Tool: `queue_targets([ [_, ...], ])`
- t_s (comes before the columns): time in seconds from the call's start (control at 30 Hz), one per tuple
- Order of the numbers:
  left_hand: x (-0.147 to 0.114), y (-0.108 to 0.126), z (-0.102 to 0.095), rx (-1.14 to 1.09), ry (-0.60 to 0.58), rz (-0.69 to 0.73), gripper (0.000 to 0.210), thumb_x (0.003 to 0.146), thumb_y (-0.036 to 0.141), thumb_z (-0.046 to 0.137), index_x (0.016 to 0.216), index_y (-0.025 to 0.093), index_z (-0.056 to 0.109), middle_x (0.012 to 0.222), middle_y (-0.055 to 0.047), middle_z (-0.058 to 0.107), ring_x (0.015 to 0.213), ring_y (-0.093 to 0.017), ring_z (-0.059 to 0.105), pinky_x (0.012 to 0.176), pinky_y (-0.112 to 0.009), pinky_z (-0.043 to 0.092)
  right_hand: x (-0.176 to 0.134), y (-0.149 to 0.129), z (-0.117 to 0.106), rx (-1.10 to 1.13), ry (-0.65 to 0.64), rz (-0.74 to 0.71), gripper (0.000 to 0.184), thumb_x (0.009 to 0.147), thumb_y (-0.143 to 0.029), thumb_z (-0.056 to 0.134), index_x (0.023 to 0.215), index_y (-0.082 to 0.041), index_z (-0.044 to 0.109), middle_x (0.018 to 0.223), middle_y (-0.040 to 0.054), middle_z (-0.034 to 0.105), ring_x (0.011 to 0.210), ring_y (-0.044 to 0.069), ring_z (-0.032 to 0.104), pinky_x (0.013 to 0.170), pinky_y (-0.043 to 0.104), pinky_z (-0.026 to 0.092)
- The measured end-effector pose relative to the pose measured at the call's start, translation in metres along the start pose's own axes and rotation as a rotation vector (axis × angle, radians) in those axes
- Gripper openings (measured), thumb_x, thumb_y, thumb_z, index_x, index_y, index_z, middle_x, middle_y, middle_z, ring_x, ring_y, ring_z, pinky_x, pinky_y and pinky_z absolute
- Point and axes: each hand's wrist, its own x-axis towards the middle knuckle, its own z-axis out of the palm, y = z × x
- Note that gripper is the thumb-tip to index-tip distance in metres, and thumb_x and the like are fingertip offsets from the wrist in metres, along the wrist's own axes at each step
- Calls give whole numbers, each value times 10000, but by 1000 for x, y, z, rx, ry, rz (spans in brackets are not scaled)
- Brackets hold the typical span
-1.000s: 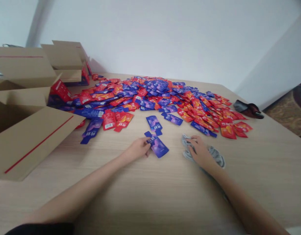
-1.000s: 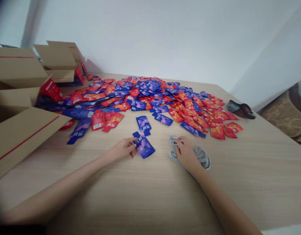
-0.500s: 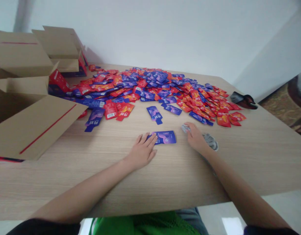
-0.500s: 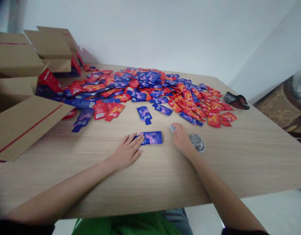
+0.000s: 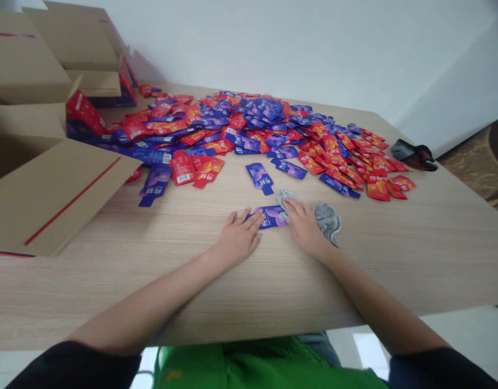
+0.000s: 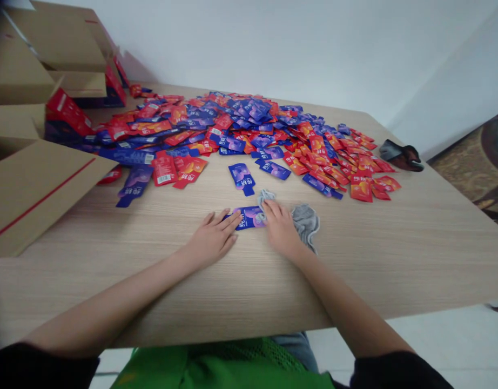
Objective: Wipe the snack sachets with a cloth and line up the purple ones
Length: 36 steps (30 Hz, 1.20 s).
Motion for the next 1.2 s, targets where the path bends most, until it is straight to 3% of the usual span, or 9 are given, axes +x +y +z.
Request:
queue_targets([
  [0.07, 1, 1, -2, -12, -8, -3, 513, 989, 345, 350, 1483, 210, 380, 1562, -24, 338, 1437, -293, 307, 1125, -571, 304, 1, 11, -6, 52, 51, 66, 525, 884, -97, 353, 1400, -109, 450, 1371, 187, 497, 1254, 305, 426, 1034, 499, 369],
  [0.17, 2, 3, -4, -21, 4, -6, 513, 986, 342, 356, 1477, 195, 391, 1553, -44, 358, 1423, -313, 329, 1106, -578, 323, 11, -6, -10, 157, 129, 53, 516, 891, -113, 362, 1398, -150, 454, 1302, 170, 520, 1211, 284, 465, 1032, 486, 384],
  [0.33, 3, 5, -4, 22, 20, 5, 456, 958, 298, 397, 1385, 178, 505, 1489, -87, 465, 1387, -320, 376, 1076, -549, 350, 23, -42, -3, 107, -17, -146, 495, 899, -113, 391, 1384, -161, 481, 1392, 149, 493, 1228, 296, 446, 1007, 475, 407],
  [0.47, 11, 6, -8, 46, 74, -3, 463, 937, 324, 458, 1374, 176, 499, 1472, -96, 483, 1300, -296, 456, 1007, -473, 408, 13, -5, 0, 18, -5, -16, 491, 872, -84, 390, 1337, -140, 536, 1356, 174, 523, 1234, 318, 447, 1011, 499, 403],
  [0.63, 41, 3, -17, 75, 113, 44, 398, 935, 406, 503, 1208, 135, 606, 1196, -138, 657, 1067, -295, 576, 916, -466, 415, -1, 44, -14, 166, 176, 182, 392, 901, -190, 380, 1232, -137, 583, 1184, 169, 603, 1136, 289, 538, 1007, 483, 423],
  [0.77, 69, 0, -24, 78, 111, 98, 262, 943, 210, 446, 1038, 121, 674, 1042, -138, 698, 1047, -272, 598, 968, -444, 371, 1, 37, -37, 309, 302, 229, 341, 919, -254, 364, 1166, -184, 588, 1113, 136, 653, 1075, 271, 586, 980, 468, 441],
  [0.9, 85, -12, -35, 38, 120, 69, 281, 977, 233, 403, 1080, 172, 657, 1011, -80, 715, 993, -221, 634, 894, -360, 422, 6, 25, -65, 370, 369, 264, 340, 931, -322, 379, 1169, -209, 594, 1138, 120, 665, 1080, 271, 596, 961, 460, 451],
  [1.03, 79, -24, -42, 10, 114, -14, 245, 970, 291, 467, 1138, 204, 623, 1054, -58, 712, 941, -211, 648, 801, -329, 456, 17, 20, -78, 399, 403, 266, 348, 932, -341, 391, 1172, -211, 606, 1135, 113, 671, 1083, 277, 599, 965, 466, 449],
  [1.2, 42, -15, -24, 36, 122, -48, 326, 941, 284, 530, 1245, 176, 574, 1268, -117, 618, 1123, -270, 559, 871, -401, 444, 39, -4, -55, 444, 292, 129, 310, 935, -267, 395, 1174, -215, 586, 1137, 104, 644, 1100, 260, 581, 989, 447, 438],
])
